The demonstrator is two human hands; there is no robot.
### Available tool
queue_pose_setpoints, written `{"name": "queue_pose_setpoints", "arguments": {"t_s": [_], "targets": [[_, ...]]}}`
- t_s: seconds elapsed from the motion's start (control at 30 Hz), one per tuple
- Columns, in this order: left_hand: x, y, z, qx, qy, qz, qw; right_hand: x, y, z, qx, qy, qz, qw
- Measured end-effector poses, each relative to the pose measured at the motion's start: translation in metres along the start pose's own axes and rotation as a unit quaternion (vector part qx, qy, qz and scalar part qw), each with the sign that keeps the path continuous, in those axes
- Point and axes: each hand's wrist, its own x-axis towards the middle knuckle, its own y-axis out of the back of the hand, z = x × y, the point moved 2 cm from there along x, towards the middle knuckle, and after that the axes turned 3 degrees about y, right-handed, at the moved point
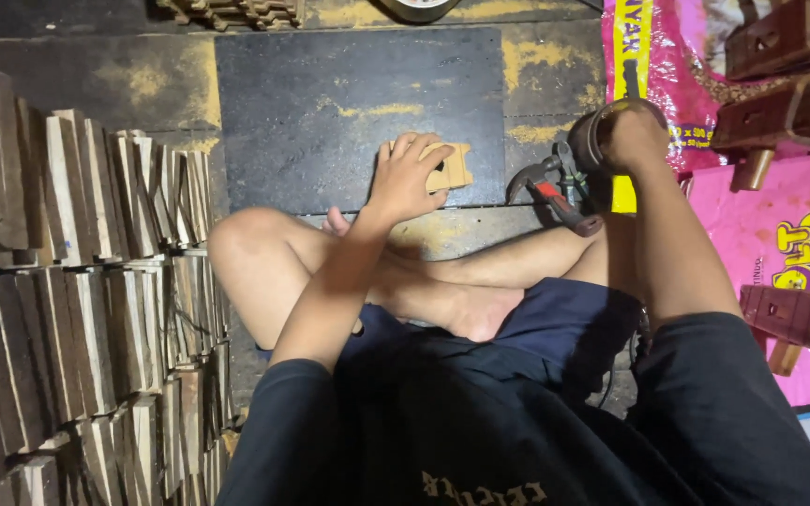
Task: The person sits on the floor and assembles small wooden parts by inserting nails and hammering them into place. They handle the wooden pieces, pick up nails from a container, and use a hammer to secure the components together.
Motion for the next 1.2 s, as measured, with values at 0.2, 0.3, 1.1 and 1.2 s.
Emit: {"name": "queue_pose_setpoints", "arguments": {"t_s": [0.2,0.3,1.1,1.2], "targets": [[0.001,-0.005,-0.002,-0.009,0.010,-0.024,1.000,-0.007,0.012,-0.003,0.057,0.026,-0.017,0.998],[0.001,-0.003,-0.001,-0.011,0.009,-0.024,1.000,-0.015,0.021,-0.012,-0.002,0.005,-0.027,1.000],[0.001,0.017,0.014,0.000,0.001,0.002,1.000,-0.092,0.057,-0.026,0.305,0.107,0.431,0.843],[0.000,0.015,0.013,0.006,-0.003,0.009,1.000,-0.108,0.069,-0.053,0.392,0.179,0.446,0.784]]}}
